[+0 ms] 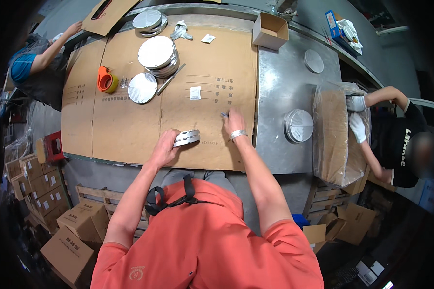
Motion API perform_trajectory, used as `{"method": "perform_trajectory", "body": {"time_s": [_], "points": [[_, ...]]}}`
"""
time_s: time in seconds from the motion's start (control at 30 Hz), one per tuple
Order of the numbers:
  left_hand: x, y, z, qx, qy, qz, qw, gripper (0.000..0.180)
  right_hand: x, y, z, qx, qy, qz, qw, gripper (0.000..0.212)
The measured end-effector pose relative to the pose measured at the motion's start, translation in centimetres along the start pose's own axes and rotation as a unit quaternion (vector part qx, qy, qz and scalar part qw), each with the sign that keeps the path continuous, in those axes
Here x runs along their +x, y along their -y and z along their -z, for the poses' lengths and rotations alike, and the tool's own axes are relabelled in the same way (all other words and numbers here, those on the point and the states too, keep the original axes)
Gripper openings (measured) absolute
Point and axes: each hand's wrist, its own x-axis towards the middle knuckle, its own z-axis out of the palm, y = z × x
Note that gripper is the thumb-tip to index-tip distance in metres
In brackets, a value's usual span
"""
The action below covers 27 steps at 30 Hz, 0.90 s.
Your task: Inspecting metal ring components and applying tape before packing them into boxes.
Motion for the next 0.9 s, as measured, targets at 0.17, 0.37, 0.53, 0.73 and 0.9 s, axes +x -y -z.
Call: {"method": "perform_trajectory", "body": {"time_s": [0.17, 0.37, 0.53, 0.73, 0.9], "points": [[-0.1, 0.8, 0.6, -0.034, -0.024, -0.024, 0.999, 0.035, -4.4, 8.2, 3.6, 0.379, 0.13, -0.004, 0.916, 0.018], [0.3, 0.3, 0.0, -0.036, -0.023, -0.018, 0.999, 0.035, -5.1, 11.8, 4.1, 0.268, 0.184, 0.082, 0.942, 0.018], [0.3, 0.2, 0.0, -0.036, -0.023, -0.022, 0.999, 0.034, -5.4, 11.9, 3.7, 0.244, 0.161, 0.102, 0.951, 0.018], [0.6, 0.4, -0.1, -0.027, -0.014, -0.023, 0.999, 0.035, -5.3, 13.1, 2.8, 0.228, 0.122, 0.154, 0.954, 0.018], [0.3, 0.1, 0.0, -0.03, -0.011, -0.034, 0.999, 0.036, -5.3, 11.2, 3.4, 0.224, 0.166, 0.066, 0.958, 0.017]]}}
